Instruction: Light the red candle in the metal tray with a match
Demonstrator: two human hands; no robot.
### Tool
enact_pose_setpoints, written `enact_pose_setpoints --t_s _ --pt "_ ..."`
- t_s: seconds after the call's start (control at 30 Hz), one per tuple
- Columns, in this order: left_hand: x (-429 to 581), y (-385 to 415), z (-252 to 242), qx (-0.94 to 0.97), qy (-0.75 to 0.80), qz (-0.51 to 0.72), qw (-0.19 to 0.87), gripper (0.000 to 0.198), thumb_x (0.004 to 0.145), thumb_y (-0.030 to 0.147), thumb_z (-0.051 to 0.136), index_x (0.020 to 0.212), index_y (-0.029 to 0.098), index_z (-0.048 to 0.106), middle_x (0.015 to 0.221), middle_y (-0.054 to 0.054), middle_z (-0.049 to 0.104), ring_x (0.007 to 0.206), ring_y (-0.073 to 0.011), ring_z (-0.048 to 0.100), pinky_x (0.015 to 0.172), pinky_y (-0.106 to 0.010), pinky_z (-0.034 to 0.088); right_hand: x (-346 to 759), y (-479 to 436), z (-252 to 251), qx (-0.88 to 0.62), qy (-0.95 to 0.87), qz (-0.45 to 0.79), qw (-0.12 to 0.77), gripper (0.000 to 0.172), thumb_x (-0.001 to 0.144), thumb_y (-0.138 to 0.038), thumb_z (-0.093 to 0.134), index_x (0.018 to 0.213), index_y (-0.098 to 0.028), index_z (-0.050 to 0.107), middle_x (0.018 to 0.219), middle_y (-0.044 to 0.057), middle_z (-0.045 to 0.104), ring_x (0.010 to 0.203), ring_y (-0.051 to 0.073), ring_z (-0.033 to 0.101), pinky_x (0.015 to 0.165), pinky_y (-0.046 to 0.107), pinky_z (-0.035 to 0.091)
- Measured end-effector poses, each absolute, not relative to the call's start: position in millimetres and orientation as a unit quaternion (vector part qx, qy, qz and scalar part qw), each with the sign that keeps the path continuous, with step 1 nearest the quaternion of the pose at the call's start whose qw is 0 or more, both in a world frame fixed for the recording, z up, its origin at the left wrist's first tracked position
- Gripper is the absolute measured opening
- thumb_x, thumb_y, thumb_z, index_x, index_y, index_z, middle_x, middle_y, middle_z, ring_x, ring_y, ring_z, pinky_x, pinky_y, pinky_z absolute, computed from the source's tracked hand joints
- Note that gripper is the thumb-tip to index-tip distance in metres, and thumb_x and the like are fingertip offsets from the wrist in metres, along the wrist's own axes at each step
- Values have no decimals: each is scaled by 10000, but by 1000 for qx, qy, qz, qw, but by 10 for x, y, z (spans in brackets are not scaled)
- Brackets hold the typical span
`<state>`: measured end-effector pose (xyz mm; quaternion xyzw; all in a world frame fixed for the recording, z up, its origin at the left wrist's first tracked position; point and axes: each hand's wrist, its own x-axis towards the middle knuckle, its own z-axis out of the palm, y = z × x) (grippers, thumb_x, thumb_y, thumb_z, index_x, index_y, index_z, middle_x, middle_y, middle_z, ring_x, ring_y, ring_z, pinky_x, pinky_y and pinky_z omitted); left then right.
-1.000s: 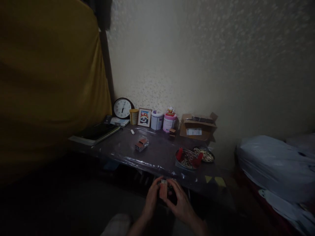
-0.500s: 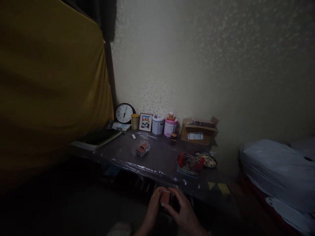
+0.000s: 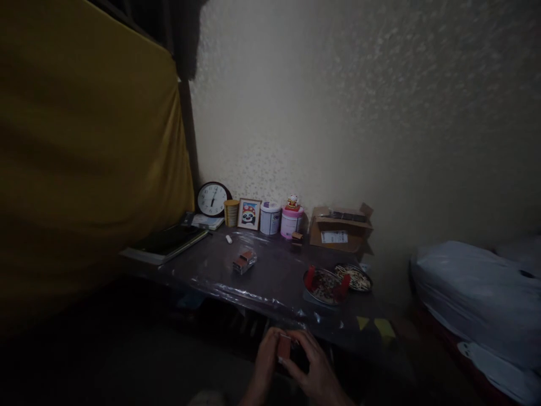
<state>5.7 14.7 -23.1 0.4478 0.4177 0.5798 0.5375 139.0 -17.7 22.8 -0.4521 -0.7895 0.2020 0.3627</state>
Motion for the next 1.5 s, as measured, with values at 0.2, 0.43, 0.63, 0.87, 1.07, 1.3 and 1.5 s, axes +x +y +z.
enact_pose_setpoints --t_s 0.2,0.43,0.63,0.87,1.07,1.3,1.5 --pt "56 104 -211 445 417 595 524 388 681 573 487 625 203 590 656 -27 631 703 -216 563 722 -338 453 1381 -188 216 -449 -791 201 364 307 787 -232 580 1089 -251 529 1080 39 601 1018 181 556 890 285 451" --pt "37 34 -172 446 411 603 519 339 737 509 468 708 202 611 721 -19 631 743 -208 574 734 -314 447 1376 -192 211 -443 -790 199 376 298 795 -235 574 1090 -252 535 1075 36 607 1013 174 562 890 281 451" --pt "33 26 -187 450 440 590 505 393 712 573 465 623 202 560 651 -7 566 684 -196 529 686 -305 435 1378 -200 212 -442 -784 207 384 312 781 -228 589 1088 -252 544 1074 37 614 1010 180 568 888 282 457" --pt "31 55 -223 449 455 578 507 407 690 600 466 582 212 524 622 10 527 655 -182 494 660 -298 419 1380 -195 199 -453 -779 213 378 317 774 -259 599 1087 -244 550 1072 49 617 1003 193 572 886 299 460" --pt "32 54 -210 442 448 578 519 380 728 562 445 611 212 537 625 7 556 665 -186 513 661 -303 437 1372 -203 248 -458 -766 222 392 313 744 -286 626 1050 -241 583 1013 44 645 938 191 604 817 277 493" --pt "-7 1 -18 453 410 575 543 318 766 458 483 948 226 601 969 -25 654 978 -223 560 876 -330 416 1481 -108 225 -488 -729 220 426 307 751 -299 612 1048 -224 589 1000 54 655 913 197 612 809 300 500" --pt "2 -24 -1 495 387 569 530 327 718 409 592 971 204 621 1014 -62 666 1009 -246 562 910 -344 403 1537 -65 202 -490 -724 229 428 286 774 -328 587 1041 -225 589 1009 54 653 927 198 608 814 307 500"
